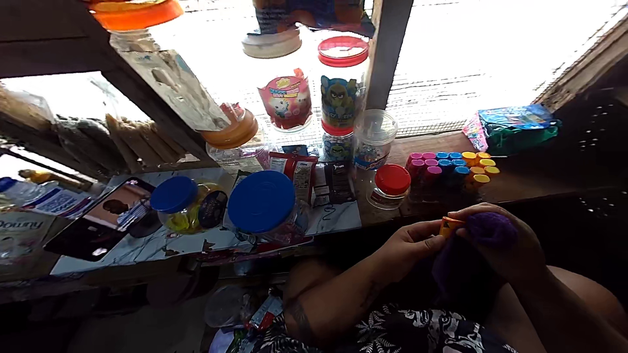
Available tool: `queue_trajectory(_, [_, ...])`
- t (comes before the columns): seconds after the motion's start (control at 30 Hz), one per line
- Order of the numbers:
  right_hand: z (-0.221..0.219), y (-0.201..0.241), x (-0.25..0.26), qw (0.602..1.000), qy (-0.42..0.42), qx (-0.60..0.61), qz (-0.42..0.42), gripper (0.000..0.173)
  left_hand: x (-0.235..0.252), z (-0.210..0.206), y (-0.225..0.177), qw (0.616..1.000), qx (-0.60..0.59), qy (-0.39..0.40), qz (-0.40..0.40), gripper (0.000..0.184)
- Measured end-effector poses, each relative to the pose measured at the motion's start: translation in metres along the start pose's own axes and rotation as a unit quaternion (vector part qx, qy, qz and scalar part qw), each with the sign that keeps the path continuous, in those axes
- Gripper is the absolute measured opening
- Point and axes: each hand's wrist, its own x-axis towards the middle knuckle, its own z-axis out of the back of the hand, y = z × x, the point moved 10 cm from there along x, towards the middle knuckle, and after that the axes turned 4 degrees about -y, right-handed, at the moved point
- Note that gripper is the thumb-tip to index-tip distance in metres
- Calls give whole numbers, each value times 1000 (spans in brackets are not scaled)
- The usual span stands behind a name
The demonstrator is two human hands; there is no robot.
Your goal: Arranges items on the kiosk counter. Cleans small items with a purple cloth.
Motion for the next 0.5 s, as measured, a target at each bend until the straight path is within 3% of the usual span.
queue_trajectory(0.13, [-1,1,-6,996,-41,72,-15,27,-2,-2,-2,1000,-7,16,-16,28])
queue_trajectory(0.27, [-11,-5,-9,990,25,134,-28,37,-2,3,-3,999,-48,10,-16,32])
queue_trajectory(0.4, [-19,-9,-13,993,80,82,-34,62,-2,8,-4,998,-52,-5,-17,36])
queue_trajectory(0.5, [-22,-8,-13,994,91,46,-39,71,-1,11,-4,999,-44,-10,-25,36])
